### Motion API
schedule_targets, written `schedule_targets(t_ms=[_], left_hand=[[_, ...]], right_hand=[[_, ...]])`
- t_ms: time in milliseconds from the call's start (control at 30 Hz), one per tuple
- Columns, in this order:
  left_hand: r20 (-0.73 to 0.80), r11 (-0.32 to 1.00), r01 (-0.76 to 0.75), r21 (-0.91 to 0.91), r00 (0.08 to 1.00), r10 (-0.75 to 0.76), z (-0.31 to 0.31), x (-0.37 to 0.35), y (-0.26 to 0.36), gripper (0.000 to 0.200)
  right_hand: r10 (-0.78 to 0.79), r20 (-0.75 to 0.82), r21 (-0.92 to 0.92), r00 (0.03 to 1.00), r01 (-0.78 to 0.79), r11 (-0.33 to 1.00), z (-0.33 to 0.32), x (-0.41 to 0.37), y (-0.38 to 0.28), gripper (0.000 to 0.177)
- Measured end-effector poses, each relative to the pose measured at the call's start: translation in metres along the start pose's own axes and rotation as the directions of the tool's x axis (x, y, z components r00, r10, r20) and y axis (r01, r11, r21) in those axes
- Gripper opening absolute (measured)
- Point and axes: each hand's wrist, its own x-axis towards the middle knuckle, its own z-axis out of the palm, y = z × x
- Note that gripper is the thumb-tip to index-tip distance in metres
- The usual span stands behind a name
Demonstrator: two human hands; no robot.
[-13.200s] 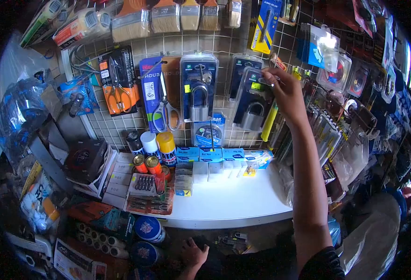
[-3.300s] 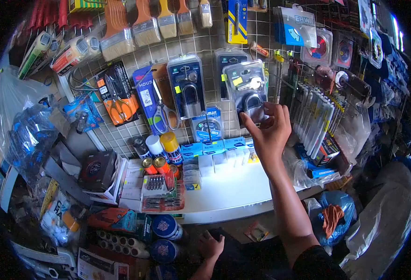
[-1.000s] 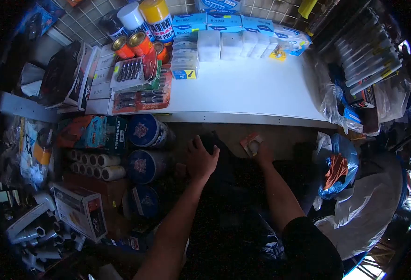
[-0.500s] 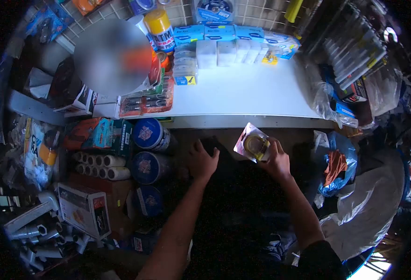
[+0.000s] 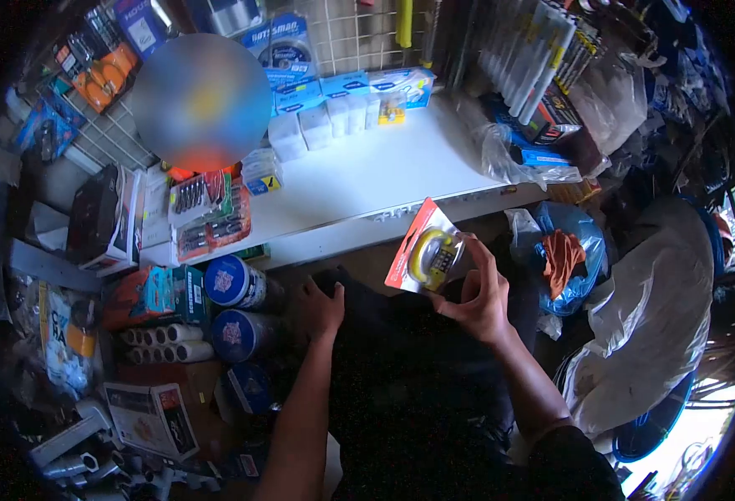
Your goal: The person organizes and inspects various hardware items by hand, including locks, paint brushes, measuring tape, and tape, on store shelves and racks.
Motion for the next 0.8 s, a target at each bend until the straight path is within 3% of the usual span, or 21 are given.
schedule_targets(t_ms=[100, 233, 433, 533, 633, 800], left_hand=[[-0.060, 0.999, -0.046, 0.000, 0.997, 0.046, 0.011, 0.003, -0.007, 0.082], [-0.177, 0.991, -0.120, 0.063, 0.976, 0.130, 0.030, 0.008, -0.020, 0.080], [-0.251, 0.988, -0.155, 0.019, 0.956, 0.155, 0.051, 0.018, -0.035, 0.079], [-0.202, 0.979, -0.201, 0.029, 0.958, 0.203, 0.056, 0.028, -0.040, 0.079], [-0.135, 0.997, -0.064, 0.038, 0.989, 0.069, 0.030, 0.011, -0.018, 0.079], [-0.103, 0.995, -0.062, 0.074, 0.992, 0.070, 0.015, 0.004, -0.010, 0.079]], right_hand=[[-0.130, -0.082, 0.018, 0.988, 0.132, 0.991, -0.003, 0.004, -0.012, 0.100], [-0.142, -0.120, 0.101, 0.983, 0.154, 0.983, -0.010, 0.006, -0.025, 0.097], [-0.094, -0.161, 0.212, 0.982, 0.127, 0.969, -0.022, 0.009, -0.044, 0.094], [-0.137, -0.188, 0.158, 0.972, 0.168, 0.973, -0.025, 0.011, -0.042, 0.095], [-0.211, -0.230, 0.048, 0.950, 0.228, 0.972, -0.030, 0.015, -0.049, 0.095], [-0.121, -0.183, 0.079, 0.976, 0.137, 0.987, -0.040, 0.014, -0.069, 0.096]])
